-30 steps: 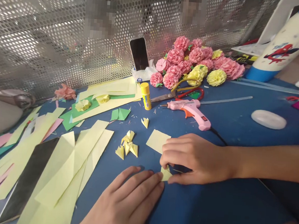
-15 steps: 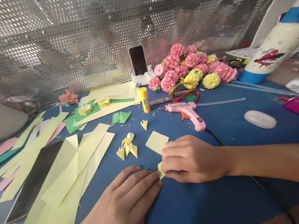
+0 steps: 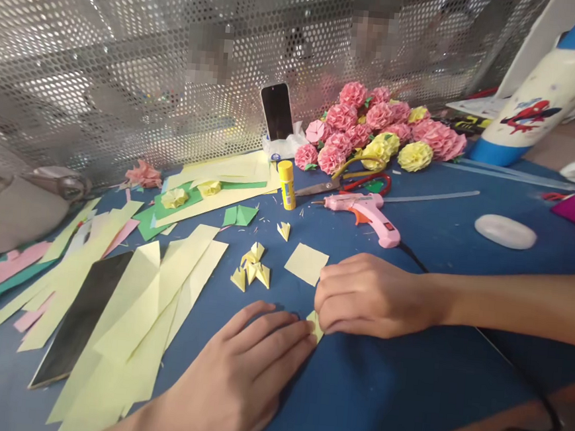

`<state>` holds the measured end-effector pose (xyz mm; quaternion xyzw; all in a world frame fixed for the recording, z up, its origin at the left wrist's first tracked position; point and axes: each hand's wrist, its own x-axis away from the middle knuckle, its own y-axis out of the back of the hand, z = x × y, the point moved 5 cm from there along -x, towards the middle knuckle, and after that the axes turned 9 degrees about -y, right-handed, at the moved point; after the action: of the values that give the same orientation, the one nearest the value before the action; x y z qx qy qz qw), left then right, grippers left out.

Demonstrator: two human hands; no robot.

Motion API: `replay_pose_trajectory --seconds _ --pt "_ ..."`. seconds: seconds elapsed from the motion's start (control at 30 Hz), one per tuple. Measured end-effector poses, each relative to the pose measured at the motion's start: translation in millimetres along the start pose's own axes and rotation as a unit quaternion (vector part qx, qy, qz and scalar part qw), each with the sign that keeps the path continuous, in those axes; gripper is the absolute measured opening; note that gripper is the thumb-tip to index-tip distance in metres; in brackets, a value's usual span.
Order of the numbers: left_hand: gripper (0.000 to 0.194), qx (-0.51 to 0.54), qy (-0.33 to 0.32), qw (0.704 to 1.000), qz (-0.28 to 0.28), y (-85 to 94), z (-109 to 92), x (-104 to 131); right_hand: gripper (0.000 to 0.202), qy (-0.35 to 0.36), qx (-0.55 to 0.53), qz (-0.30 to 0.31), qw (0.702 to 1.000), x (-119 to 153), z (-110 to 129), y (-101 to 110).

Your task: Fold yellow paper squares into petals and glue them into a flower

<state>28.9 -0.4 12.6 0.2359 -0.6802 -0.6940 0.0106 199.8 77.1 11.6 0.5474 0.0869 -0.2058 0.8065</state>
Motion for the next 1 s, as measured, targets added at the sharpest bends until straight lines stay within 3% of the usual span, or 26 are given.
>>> replay_pose_trajectory --seconds 0.3,0.43,1.0 --pt "0.047 0.035 0.006 0.999 0.021 -0.2 0.8 -1.8 0.008 -0.136 -0.105 0.048 0.984 -7.5 -8.3 -3.4" --pt "0.044 0.041 0.003 0.999 0.028 2.2 1.5 -3.7 0.005 -0.183 -0.101 0.049 0.977 -9.3 -7.0 -6.8" --pt "0.038 0.001 -0.014 1.0 0.023 2.2 -1.2 -3.9 0.006 -0.192 0.014 0.039 0.98 -9.7 2.8 -13.3"
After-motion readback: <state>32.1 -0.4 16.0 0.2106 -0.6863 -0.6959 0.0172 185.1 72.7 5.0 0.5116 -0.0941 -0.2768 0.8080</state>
